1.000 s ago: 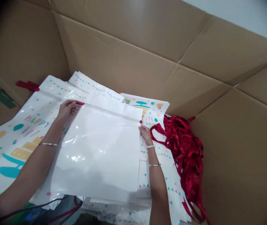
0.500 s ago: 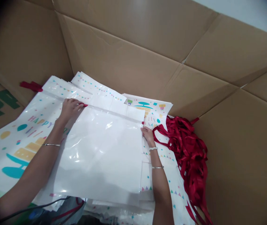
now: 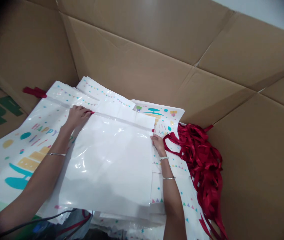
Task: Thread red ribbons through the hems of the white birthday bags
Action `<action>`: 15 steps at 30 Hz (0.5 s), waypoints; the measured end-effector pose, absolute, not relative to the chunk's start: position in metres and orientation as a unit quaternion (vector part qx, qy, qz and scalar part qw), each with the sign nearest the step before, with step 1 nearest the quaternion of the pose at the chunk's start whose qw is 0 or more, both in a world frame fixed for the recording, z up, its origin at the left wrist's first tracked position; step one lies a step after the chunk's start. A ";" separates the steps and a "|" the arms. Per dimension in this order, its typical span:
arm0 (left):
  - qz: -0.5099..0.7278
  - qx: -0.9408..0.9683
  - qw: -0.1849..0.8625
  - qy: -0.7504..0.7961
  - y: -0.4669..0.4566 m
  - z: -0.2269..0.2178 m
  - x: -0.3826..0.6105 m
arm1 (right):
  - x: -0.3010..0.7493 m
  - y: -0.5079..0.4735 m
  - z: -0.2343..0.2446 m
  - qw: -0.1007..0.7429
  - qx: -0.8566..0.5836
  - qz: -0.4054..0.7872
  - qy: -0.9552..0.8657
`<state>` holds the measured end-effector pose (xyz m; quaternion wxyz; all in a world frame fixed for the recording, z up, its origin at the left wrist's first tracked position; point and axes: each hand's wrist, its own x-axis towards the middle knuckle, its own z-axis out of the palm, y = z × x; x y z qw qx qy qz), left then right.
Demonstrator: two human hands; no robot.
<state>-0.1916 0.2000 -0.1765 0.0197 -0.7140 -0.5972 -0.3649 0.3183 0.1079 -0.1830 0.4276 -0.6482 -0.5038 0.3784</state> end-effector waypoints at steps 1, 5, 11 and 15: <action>-0.357 -0.717 0.019 -0.599 0.201 -0.176 -0.193 | 0.318 0.108 -0.183 0.425 -0.645 0.389 -0.501; -0.347 -0.713 0.023 -0.609 0.201 -0.171 -0.194 | 0.319 0.109 -0.184 0.424 -0.647 0.406 -0.487; -0.404 -0.711 0.015 -0.575 0.198 -0.168 -0.183 | 0.322 0.110 -0.188 0.428 -0.633 0.430 -0.481; -0.439 -0.690 -0.023 -0.575 0.193 -0.167 -0.174 | 0.324 0.111 -0.191 0.426 -0.641 0.421 -0.480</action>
